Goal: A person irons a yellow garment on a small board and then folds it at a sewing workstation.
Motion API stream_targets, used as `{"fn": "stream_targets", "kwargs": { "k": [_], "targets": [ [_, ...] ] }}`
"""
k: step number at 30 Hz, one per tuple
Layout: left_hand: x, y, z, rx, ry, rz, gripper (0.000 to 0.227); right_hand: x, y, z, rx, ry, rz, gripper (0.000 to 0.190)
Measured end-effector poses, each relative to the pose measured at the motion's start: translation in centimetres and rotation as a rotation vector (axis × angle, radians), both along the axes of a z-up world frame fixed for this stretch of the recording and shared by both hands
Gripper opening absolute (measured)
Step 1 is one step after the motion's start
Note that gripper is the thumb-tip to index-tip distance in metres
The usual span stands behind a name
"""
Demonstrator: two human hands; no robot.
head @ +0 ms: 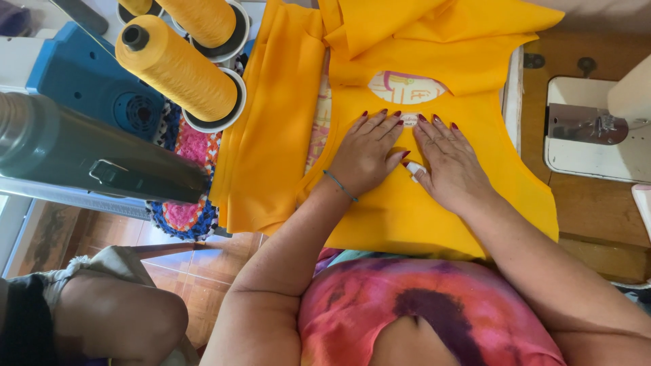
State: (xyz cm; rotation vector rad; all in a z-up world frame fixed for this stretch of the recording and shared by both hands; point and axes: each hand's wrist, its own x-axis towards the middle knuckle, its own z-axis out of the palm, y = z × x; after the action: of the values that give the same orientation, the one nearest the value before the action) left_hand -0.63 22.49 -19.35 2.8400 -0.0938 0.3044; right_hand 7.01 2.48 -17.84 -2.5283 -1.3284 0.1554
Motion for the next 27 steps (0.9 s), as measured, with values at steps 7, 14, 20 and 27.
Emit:
{"fn": "stream_targets", "kwargs": {
  "k": [7, 14, 20, 27],
  "targets": [
    [-0.1, 0.0, 0.1, -0.01, 0.006, 0.012, 0.056, -0.1, -0.1, -0.1, -0.004, -0.006, 0.005, 0.069],
    [-0.1, 0.0, -0.2, -0.015, 0.0, 0.002, 0.056, -0.2, -0.2, -0.1, 0.006, -0.005, 0.003, 0.069],
    [0.0, 0.2, -0.6, -0.004, -0.021, 0.009, 0.056, -0.1, -0.1, 0.0, 0.014, 0.008, -0.003, 0.069],
    [-0.4, 0.0, 1.7, -0.024, -0.001, 0.031, 0.065, 0.0, -0.1, -0.1, 0.037, -0.003, 0.002, 0.068]
  ]
}}
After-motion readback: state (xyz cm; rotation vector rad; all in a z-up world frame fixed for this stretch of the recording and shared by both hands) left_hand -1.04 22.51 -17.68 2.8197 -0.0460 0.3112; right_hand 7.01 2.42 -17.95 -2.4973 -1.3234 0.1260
